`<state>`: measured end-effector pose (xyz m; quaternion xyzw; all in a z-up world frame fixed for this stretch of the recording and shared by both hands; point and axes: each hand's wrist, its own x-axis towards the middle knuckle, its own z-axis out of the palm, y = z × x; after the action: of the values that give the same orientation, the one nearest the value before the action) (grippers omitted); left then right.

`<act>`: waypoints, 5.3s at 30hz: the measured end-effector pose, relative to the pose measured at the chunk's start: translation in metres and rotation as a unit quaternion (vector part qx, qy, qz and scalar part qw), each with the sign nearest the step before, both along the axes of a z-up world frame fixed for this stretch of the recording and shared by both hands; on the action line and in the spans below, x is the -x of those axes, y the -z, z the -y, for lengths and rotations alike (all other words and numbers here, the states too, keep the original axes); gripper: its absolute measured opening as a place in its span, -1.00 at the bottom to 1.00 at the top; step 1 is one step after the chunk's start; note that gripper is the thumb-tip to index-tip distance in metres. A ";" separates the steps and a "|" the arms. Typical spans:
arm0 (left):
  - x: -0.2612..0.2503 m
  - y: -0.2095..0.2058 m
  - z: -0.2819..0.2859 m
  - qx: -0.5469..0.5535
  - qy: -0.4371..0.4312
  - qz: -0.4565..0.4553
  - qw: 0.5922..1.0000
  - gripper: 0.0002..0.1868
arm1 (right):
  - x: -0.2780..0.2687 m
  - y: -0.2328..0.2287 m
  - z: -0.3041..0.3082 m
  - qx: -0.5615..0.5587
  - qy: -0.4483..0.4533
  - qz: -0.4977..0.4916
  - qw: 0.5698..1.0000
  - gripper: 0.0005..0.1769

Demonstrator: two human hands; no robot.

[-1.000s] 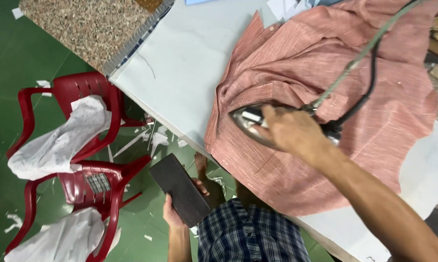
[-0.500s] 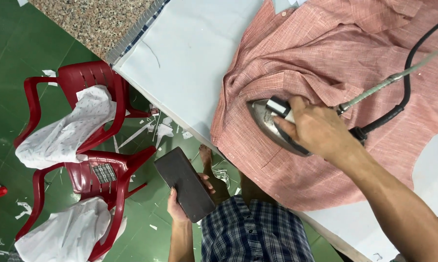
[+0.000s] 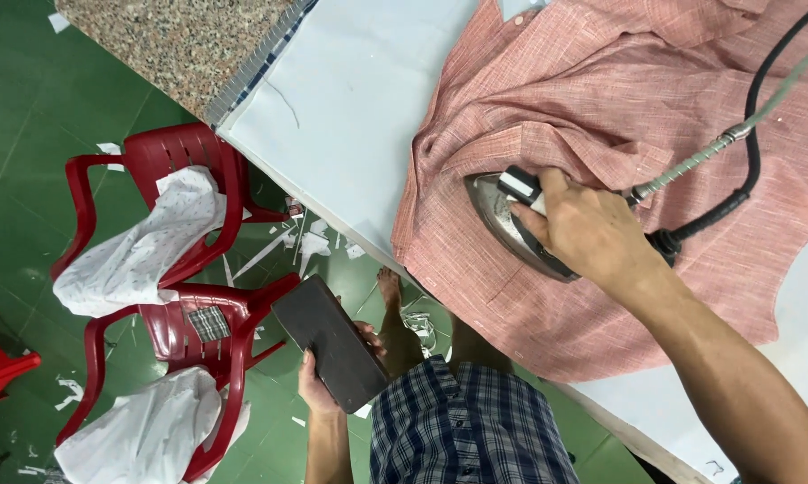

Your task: The person irons a pink shirt on a white table using a steam iron. They repeatedly smooth the fabric, adjust the shirt's position, and use a small black rectangular object to press down on sections while ironing.

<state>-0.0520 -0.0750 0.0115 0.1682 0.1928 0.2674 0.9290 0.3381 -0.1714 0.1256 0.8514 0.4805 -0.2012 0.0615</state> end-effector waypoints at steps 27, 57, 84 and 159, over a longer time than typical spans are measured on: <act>-0.227 -0.055 0.055 -0.860 0.209 -0.218 0.412 -0.17 | 0.117 -0.004 0.354 -0.100 0.711 -0.124 0.685 -0.24; -0.236 -0.016 -0.049 -0.928 0.154 -0.162 0.299 -0.31 | 0.143 0.089 0.378 0.073 0.382 0.521 0.760 -0.33; -0.233 0.006 -0.159 -0.135 0.393 -0.353 0.839 -0.34 | 0.284 0.173 -0.009 -0.354 0.749 -0.206 0.521 -0.56; -0.213 -0.018 0.103 -0.936 0.109 -0.325 0.084 -0.11 | 0.163 0.110 0.454 -0.031 0.322 0.419 0.849 -0.13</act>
<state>0.1615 -0.1784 0.0299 0.9912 0.0492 0.0474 -0.1130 0.1753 -0.6255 0.0156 0.9632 0.1144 0.1810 0.1625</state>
